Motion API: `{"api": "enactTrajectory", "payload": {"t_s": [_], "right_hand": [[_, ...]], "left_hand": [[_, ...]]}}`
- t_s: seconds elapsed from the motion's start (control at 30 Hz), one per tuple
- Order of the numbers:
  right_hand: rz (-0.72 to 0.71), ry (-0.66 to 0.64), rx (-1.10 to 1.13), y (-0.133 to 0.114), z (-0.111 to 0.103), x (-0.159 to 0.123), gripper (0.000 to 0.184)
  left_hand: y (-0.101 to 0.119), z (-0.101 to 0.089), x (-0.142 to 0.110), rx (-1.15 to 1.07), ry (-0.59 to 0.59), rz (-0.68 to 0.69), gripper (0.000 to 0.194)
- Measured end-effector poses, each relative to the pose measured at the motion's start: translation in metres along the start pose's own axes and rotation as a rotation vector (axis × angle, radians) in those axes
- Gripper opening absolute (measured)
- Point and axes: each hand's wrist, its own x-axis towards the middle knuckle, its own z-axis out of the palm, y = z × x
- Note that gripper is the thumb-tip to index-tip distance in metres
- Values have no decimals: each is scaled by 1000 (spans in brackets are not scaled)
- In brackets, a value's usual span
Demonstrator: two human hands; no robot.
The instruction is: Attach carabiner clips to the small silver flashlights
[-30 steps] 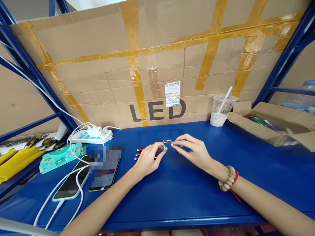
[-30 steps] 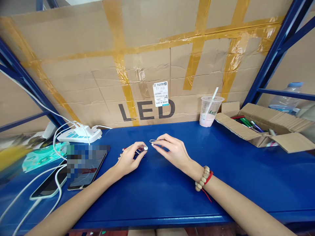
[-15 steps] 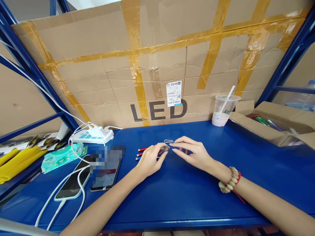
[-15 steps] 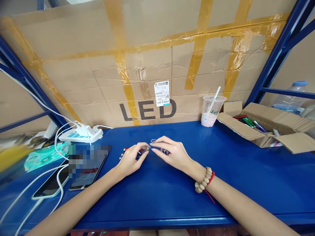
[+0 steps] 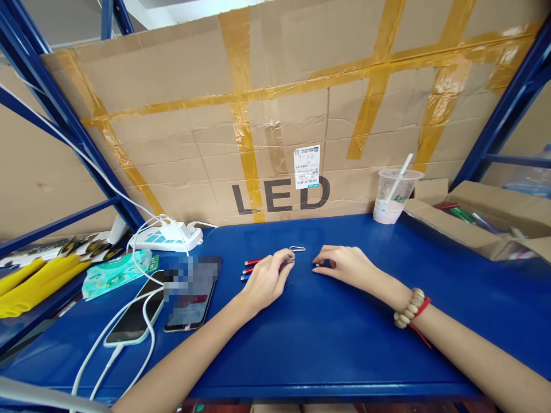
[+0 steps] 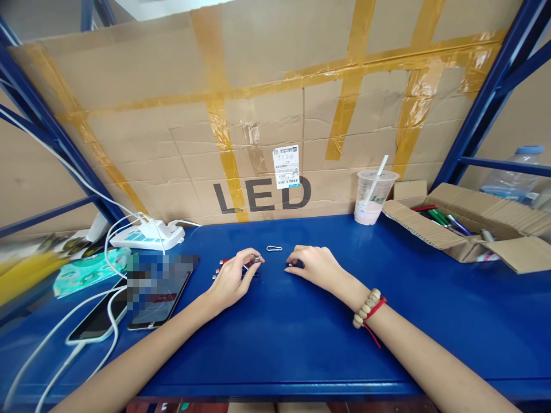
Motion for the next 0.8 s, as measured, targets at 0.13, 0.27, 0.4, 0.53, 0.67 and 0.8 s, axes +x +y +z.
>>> {"api": "enactTrajectory", "payload": {"t_s": [0.13,0.27,0.4,0.53,0.67,0.8], "right_hand": [[-25,-12,74,0,5,0,17],[-32,-40,127,-3,6,0,17],[-44,-49,150,-6,5,1,16],[3,-79,198,-8,3,1,13],[48,-121,248,-8,2,1,14],[0,-110,294,-6,3,1,16]], "left_hand": [[-1,-1,0,39,0,46,13],[-3,0,0,62,-23,70,14],[-5,2,0,82,-28,98,13],[-5,1,0,99,-23,99,13],[-5,2,-1,103,-40,101,13],[-5,3,-1,108,-61,88,14]]}}
